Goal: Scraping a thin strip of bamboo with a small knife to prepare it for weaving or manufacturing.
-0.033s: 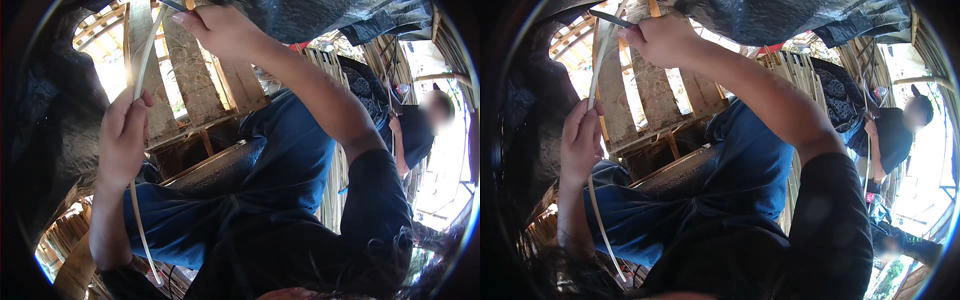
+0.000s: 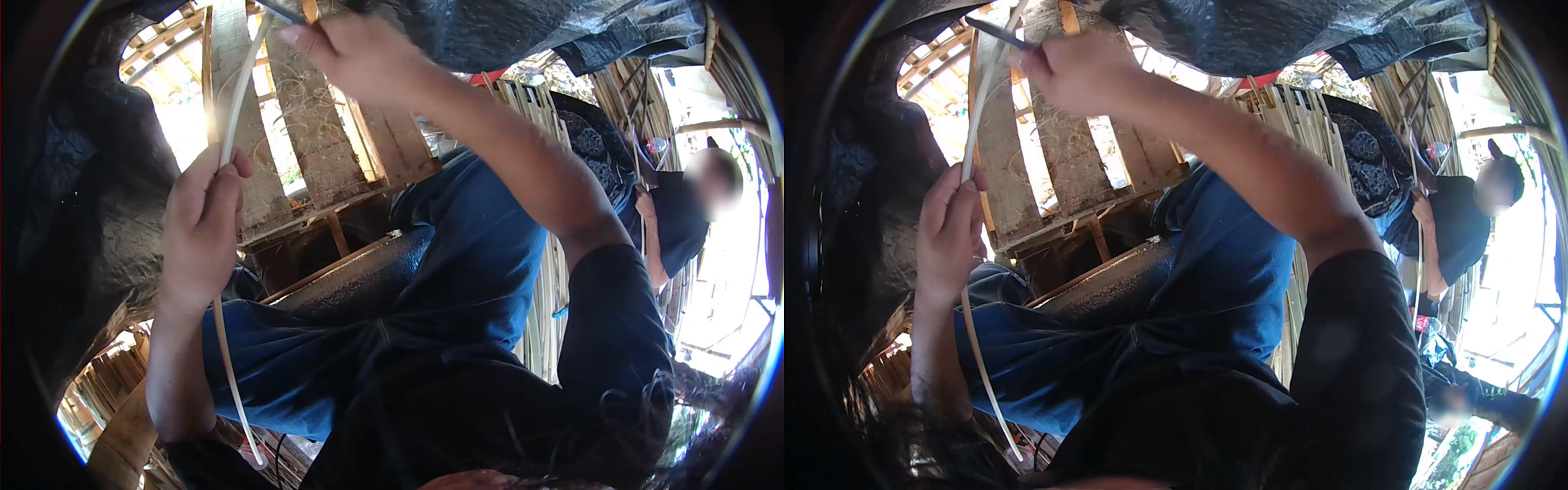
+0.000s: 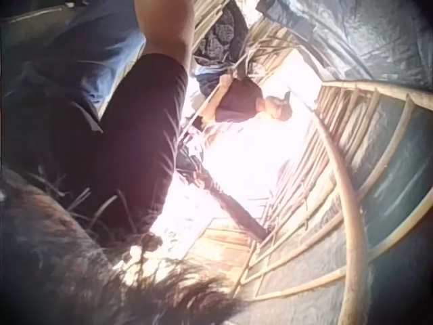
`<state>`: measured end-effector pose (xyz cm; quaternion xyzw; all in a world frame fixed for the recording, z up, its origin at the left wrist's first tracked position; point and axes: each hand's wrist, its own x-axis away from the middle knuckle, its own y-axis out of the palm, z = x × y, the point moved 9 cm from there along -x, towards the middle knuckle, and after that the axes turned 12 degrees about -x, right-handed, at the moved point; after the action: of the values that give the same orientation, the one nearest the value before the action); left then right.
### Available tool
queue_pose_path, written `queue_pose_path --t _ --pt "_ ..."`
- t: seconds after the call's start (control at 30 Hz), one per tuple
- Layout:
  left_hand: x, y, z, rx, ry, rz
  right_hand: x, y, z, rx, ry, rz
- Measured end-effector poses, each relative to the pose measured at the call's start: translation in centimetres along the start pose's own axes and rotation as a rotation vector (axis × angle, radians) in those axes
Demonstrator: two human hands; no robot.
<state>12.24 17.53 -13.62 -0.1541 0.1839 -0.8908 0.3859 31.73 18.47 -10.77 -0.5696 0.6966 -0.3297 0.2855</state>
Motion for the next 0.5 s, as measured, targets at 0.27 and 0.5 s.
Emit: queue_pose_path --t 0.27,0.5 --pt "-0.3 -0.5 0.7 -0.142 0.034 0.034 -0.4 -0.3 0.1 -0.069 0.033 -0.099" --pt "-0.3 -0.4 0.6 -0.213 0.166 0.058 0.9 2.5 0.3 -0.110 0.063 -0.201"
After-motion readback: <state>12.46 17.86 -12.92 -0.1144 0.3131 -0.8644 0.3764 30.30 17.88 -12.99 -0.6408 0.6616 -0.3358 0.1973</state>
